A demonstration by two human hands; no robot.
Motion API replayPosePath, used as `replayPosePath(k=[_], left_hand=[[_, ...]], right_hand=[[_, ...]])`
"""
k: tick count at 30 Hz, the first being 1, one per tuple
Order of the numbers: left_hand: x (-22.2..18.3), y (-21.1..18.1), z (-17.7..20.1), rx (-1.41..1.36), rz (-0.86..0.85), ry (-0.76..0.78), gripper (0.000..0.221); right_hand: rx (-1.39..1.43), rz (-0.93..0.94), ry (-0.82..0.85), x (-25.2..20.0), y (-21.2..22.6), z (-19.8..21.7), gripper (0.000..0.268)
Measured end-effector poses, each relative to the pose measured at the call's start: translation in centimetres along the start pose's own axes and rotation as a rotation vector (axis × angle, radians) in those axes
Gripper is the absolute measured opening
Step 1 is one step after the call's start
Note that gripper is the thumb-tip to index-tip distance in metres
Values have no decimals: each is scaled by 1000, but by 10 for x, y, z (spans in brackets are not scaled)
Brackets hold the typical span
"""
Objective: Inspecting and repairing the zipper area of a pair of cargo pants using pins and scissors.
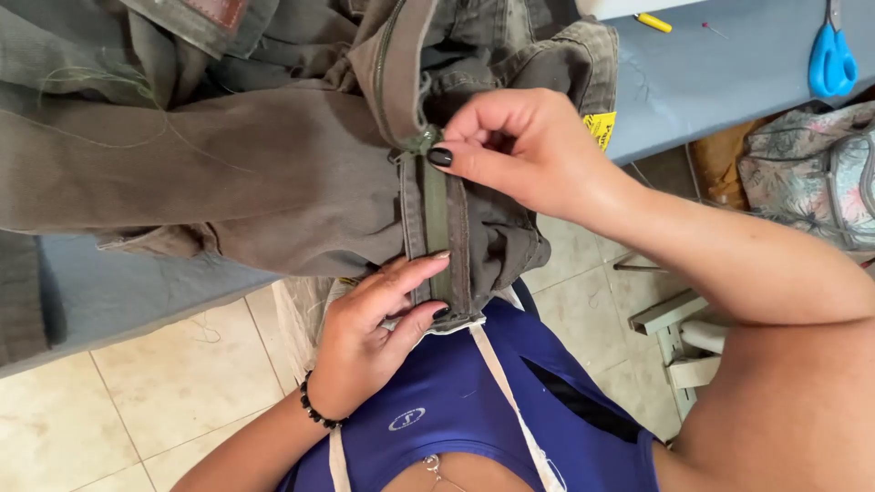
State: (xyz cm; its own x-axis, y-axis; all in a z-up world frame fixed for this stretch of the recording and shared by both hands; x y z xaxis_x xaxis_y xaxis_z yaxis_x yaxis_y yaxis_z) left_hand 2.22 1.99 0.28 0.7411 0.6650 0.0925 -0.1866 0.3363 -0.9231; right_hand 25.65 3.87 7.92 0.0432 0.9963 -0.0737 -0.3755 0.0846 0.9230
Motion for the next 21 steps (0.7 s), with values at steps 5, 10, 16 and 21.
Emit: replayPosePath(k=[5, 10, 16, 21], left_hand=[[1, -3, -1, -14, 6, 7, 33], [1, -7, -1, -16, 14, 28, 32], [1, -2, -1, -35, 63, 50, 32], [9, -6, 7, -12, 40, 191, 56]], right_hand=[[-39, 115, 4, 2, 5, -5, 9], [-224, 192, 93, 4, 14, -3, 7], [-274, 213, 155, 5, 5, -5, 9], [-379, 391, 86, -1, -2, -11, 15]])
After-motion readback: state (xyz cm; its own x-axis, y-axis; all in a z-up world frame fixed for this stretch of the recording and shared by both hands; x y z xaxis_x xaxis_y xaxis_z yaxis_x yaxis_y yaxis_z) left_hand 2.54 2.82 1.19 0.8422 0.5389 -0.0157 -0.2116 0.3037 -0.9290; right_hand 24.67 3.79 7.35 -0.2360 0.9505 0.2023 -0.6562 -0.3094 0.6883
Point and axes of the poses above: each hand's wrist, its own x-axis towards the middle knuckle, its own z-axis out of the back of the hand, y = z × x, the point moved 3 cm from there along x, towards the middle knuckle, and after that the axes turned 12 degrees about x, right-handed, at the moved point
